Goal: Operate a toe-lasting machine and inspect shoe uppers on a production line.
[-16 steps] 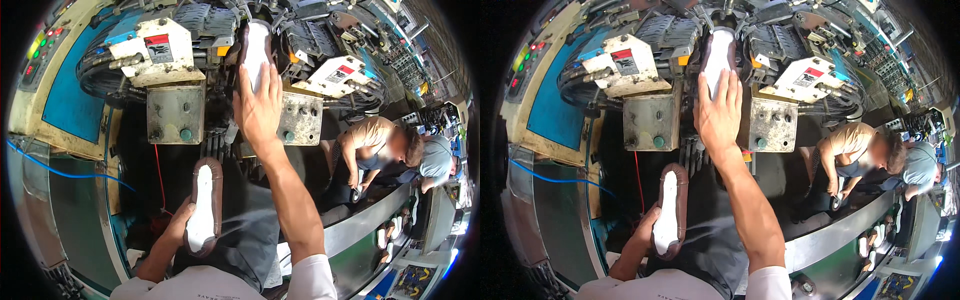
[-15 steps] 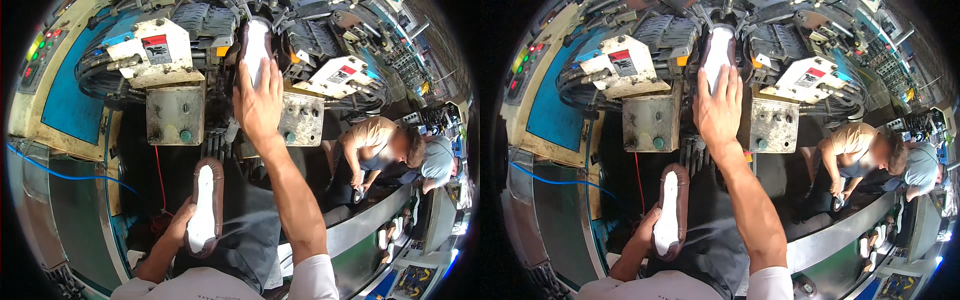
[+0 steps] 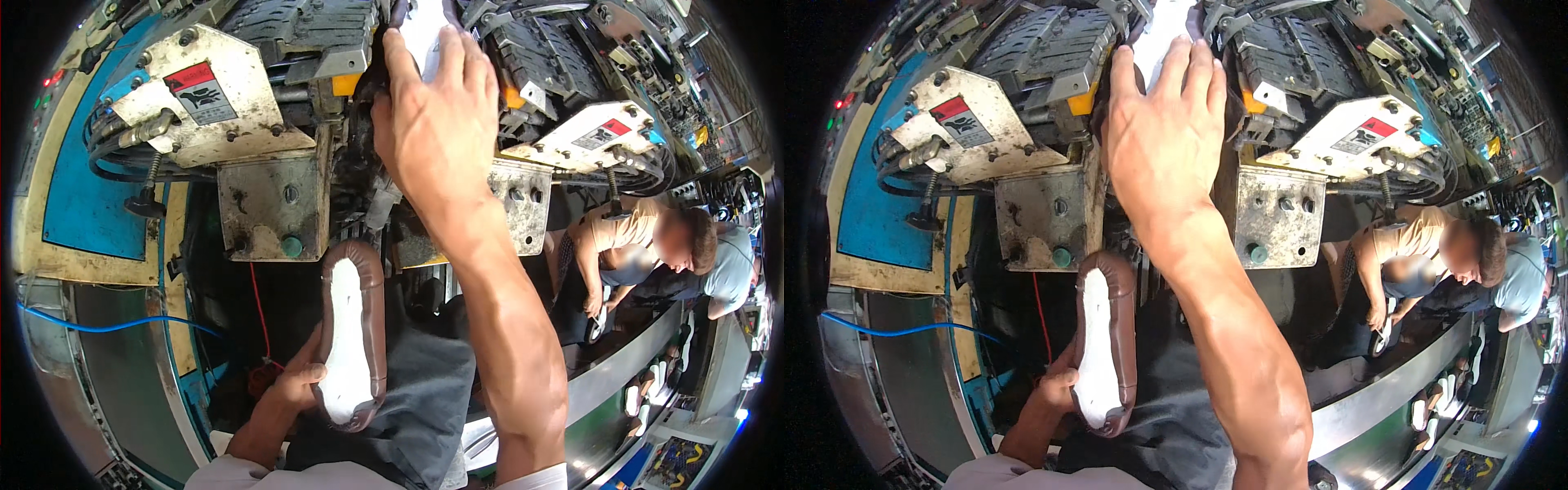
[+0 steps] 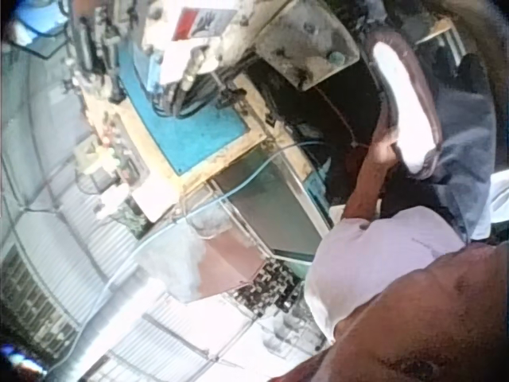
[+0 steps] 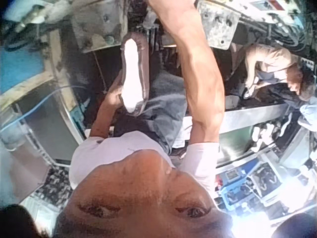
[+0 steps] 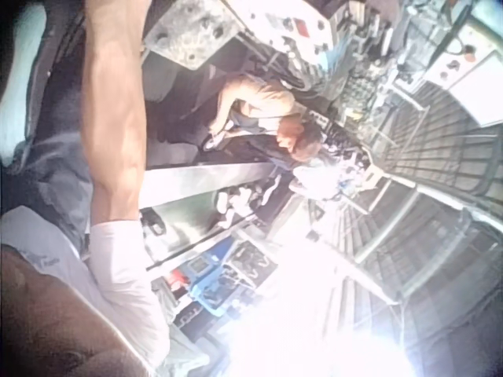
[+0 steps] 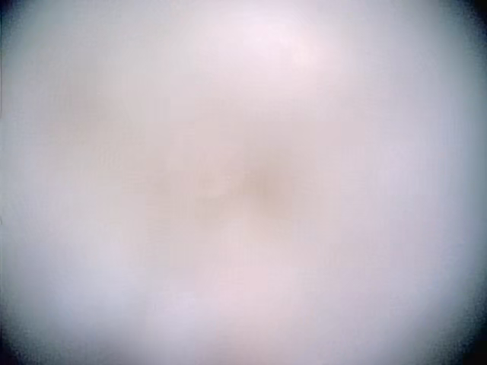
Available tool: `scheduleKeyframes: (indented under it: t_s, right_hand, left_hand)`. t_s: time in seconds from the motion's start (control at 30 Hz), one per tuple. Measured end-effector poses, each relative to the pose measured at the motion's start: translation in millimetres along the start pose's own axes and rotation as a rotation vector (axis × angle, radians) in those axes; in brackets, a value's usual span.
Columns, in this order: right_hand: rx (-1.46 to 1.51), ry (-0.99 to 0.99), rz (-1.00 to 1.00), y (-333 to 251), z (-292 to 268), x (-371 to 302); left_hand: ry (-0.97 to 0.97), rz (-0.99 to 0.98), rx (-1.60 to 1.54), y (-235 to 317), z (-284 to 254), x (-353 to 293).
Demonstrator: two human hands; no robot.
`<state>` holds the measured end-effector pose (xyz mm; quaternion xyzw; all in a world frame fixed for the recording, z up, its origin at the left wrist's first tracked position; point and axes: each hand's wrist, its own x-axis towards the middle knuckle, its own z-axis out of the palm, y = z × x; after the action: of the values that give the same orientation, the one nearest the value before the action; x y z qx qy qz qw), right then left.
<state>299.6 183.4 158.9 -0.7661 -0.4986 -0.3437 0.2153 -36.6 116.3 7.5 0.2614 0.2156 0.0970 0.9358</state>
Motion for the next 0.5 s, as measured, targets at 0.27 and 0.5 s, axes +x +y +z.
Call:
scheduleKeyframes:
  t_s: [0.27,0.5]
  right_hand:
    - [0.293,-0.125,-0.033,41,-27,-53]
    - [2.049,-0.626,1.320,-88,-188,-268]
  left_hand:
    - [0.071,0.082,0.153,15,25,-15]
    - [-0.074,0.234,0.190,2,38,-48]
